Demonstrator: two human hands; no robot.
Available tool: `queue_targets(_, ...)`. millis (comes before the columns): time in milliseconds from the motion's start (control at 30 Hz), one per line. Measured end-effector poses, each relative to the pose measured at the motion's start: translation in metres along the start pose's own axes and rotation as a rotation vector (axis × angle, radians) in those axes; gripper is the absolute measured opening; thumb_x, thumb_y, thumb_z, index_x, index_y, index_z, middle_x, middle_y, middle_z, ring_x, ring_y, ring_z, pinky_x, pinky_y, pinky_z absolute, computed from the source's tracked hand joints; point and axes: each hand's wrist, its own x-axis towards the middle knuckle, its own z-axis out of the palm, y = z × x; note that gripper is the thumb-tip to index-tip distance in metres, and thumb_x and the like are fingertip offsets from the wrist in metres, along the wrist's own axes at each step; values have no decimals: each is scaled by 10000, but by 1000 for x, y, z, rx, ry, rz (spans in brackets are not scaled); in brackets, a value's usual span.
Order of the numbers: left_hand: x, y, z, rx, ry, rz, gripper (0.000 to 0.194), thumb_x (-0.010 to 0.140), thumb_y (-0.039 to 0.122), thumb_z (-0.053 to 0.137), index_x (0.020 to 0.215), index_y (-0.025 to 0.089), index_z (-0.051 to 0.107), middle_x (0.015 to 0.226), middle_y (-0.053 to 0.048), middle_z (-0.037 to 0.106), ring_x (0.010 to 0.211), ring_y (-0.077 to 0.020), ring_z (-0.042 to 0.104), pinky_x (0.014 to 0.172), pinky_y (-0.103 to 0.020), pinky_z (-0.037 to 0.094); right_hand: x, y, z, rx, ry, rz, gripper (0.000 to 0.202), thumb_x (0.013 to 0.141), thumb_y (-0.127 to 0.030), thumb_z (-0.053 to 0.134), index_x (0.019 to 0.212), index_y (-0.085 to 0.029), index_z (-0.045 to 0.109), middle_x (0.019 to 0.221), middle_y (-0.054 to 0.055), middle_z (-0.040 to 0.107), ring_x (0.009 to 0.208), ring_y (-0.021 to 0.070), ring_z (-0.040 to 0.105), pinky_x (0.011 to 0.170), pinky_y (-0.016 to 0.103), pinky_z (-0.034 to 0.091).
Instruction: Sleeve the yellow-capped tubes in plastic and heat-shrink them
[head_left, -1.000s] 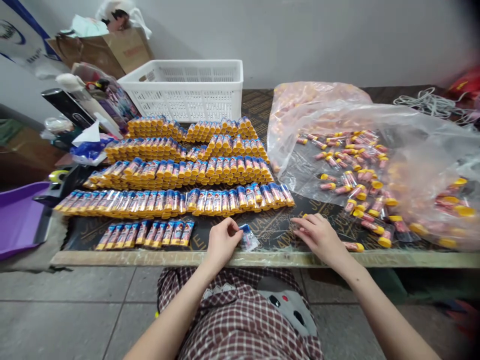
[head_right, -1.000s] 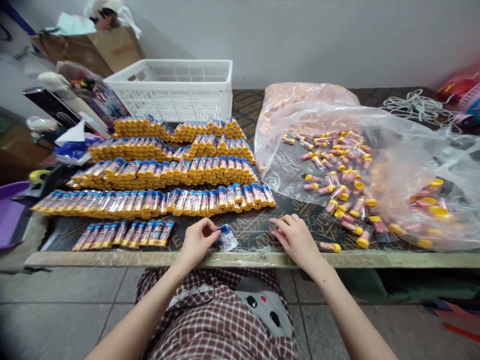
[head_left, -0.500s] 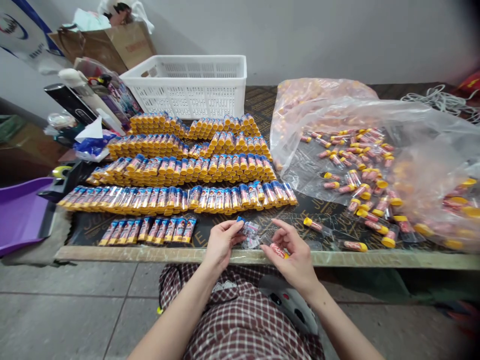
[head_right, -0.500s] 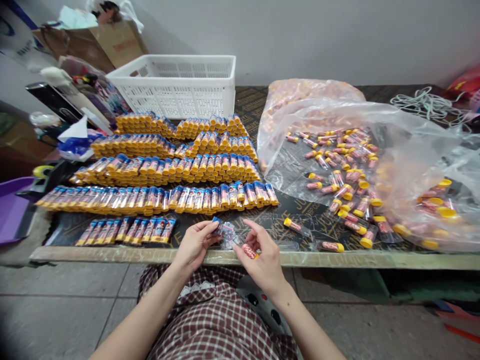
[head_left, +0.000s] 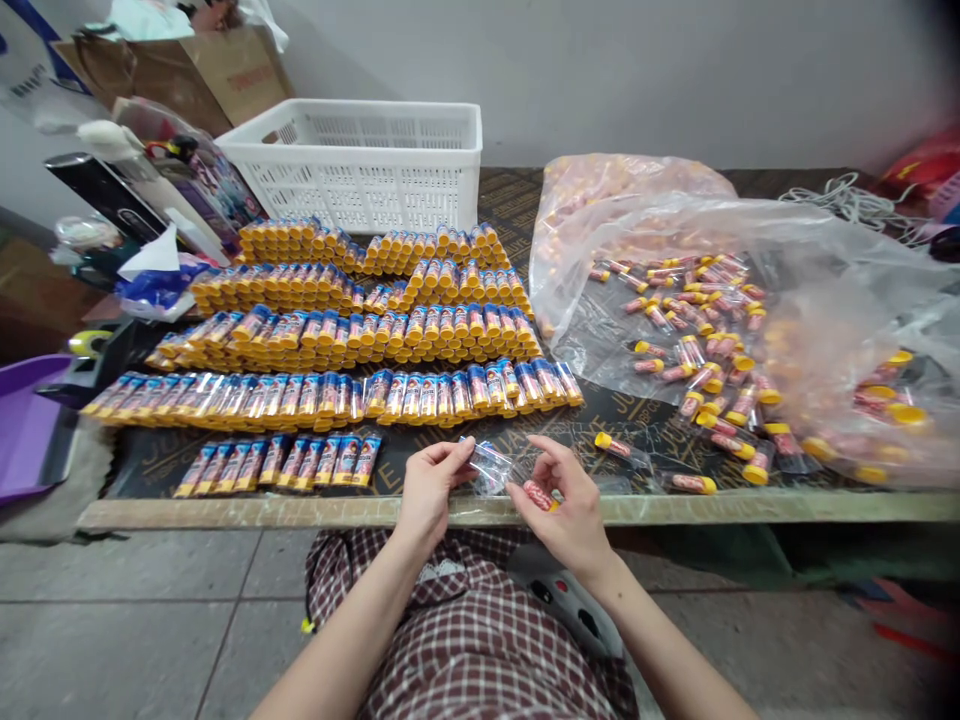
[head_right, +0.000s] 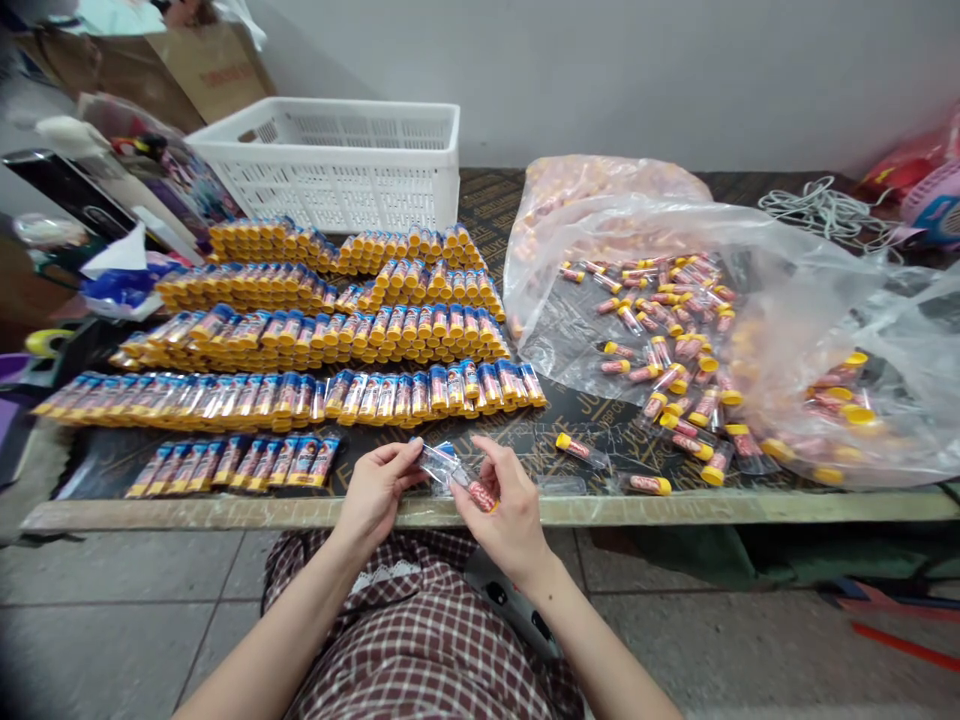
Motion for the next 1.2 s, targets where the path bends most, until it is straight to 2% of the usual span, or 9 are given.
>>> queue_targets(267, -8, -2, 7, 184, -79, 95, 256, 599, 334, 770, 645, 102, 673, 579, 5, 631, 538, -54, 525, 553, -161, 440, -2, 0, 4, -69, -69, -93, 474, 764, -173, 633, 1193, -226, 439, 788, -3, 472, 673, 143, 489, 646, 277, 470)
queue_targets(400, -17, -3, 13, 78, -196, -11, 332, 553, 263, 806, 783, 132, 604, 705, 3, 680, 602, -85, 599, 612, -204, 503, -2, -2, 4, -72, -31, -144, 497, 730, -226, 680, 1161, -224, 432, 851, 20, 485, 693, 154, 492, 633, 287, 477)
queue_targets(500, -17, -1, 14, -5, -192, -73, 426, 532, 221, 817, 855, 149, 548, 719, -1, 689, 587, -91, 615, 597, -215, 518, -2, -2, 0, 69, -56, -157, 513, 701, -219, 680, 1150, -220, 431, 933, 47, 481, 754, 170, 506, 650, 304, 489)
queue_targets(633, -10, 9, 8, -64, -143, -68, 494, 527, 197, 815, 929, 151, 532, 706, -5, 685, 577, -98, 618, 573, -216, 522, -6, 3, -4, 348, -212, -160, 499, 706, -104, 533, 1182, -218, 434, 1100, 96, 441, 965, 221, 508, 763, 358, 506)
queue_targets(733, -8, 17, 5, -26, -168, -82, 523, 518, 183, 819, 961, 141, 545, 741, -24, 692, 598, -104, 628, 588, -219, 521, -8, 8, -3, 335, -200, -158, 534, 679, -29, 504, 1167, -241, 451, 1063, 76, 453, 930, 203, 522, 765, 357, 510)
queue_targets(833, -14, 19, 5, 44, -278, -145, 473, 521, 194, 822, 926, 114, 592, 774, -42, 689, 640, -104, 631, 621, -213, 514, -6, 10, -1, 210, -145, -208, 607, 665, -27, 529, 1218, -260, 435, 1055, 69, 463, 918, 206, 525, 797, 390, 501)
queue_targets(933, -22, 17, 8, 112, -371, -181, 334, 591, 281, 789, 823, 93, 637, 732, -31, 665, 627, -81, 603, 621, -198, 499, -3, 9, -2, 138, -127, -241, 739, 646, -51, 555, 1324, -267, 355, 1261, 110, 398, 1151, 282, 438, 915, 472, 449)
queue_targets(1033, -26, 13, 9, 166, -402, -205, 291, 604, 325, 778, 722, 105, 629, 656, -2, 636, 575, -68, 575, 591, -192, 482, -2, 8, -3, 198, -199, -233, 813, 630, -55, 547, 1374, -266, 295, 1421, 110, 281, 1278, 317, 338, 986, 508, 400)
queue_targets(1200, -28, 9, 9, 192, -401, -234, 308, 589, 344, 784, 682, 116, 600, 631, 5, 630, 565, -73, 574, 577, -192, 462, -7, 10, -1, 324, -272, -188, 856, 613, -27, 518, 1395, -267, 267, 1354, 93, 403, 1252, 281, 409, 1010, 460, 411)
